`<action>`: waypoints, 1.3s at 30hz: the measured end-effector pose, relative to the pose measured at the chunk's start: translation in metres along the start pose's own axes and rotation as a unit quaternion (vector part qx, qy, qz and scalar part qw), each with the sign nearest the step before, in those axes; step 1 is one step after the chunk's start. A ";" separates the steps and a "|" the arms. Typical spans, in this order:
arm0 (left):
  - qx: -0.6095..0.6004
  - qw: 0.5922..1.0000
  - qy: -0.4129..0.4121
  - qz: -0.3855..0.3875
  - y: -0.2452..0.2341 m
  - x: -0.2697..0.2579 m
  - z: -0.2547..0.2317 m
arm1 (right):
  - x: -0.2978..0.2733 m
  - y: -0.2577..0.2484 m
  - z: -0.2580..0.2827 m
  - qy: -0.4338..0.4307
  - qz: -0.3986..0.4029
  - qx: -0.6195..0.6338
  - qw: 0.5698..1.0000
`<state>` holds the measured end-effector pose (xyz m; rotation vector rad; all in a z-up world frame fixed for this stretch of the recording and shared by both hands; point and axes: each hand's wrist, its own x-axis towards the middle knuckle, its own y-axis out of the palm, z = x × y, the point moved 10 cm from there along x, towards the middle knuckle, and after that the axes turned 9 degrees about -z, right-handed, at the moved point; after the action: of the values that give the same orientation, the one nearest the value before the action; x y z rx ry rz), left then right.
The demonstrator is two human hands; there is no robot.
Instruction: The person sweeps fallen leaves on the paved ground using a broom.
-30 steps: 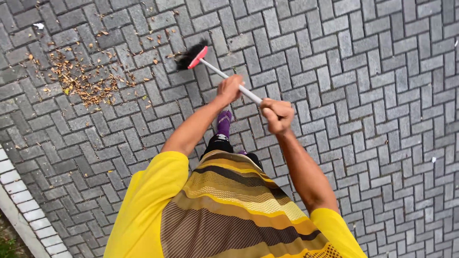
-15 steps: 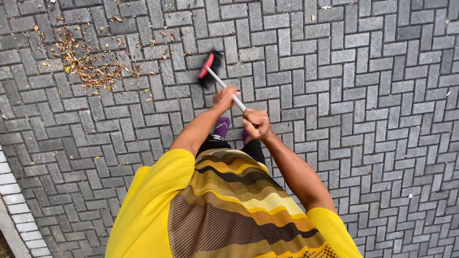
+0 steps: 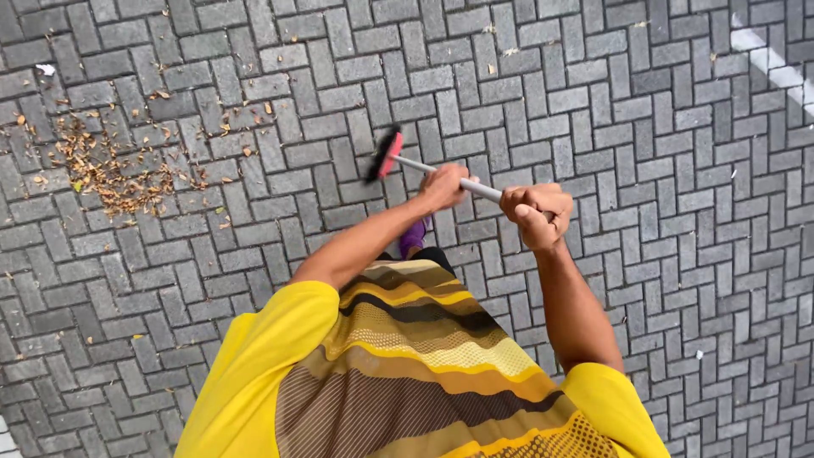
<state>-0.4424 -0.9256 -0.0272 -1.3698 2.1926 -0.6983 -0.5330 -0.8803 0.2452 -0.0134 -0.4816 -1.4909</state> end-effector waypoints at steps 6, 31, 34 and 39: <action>-0.086 0.993 0.080 0.012 0.084 0.060 -0.028 | 0.047 -0.005 0.000 -0.050 0.101 -0.187 0.976; -0.104 0.921 -0.147 -0.346 -0.336 0.128 0.248 | 0.326 0.268 -0.203 0.004 0.111 -0.023 0.994; -0.084 0.948 -0.171 -0.254 -0.320 0.120 0.292 | 0.319 0.302 -0.255 -0.001 0.155 -0.126 0.980; -0.031 0.931 -0.273 -0.239 -0.338 0.073 0.405 | 0.267 0.349 -0.330 -0.019 0.234 -0.070 0.969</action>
<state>0.0078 -1.1898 -0.1310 -1.8875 1.4678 -0.3370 -0.1002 -1.1987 0.1293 -0.2522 -0.3700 -1.0577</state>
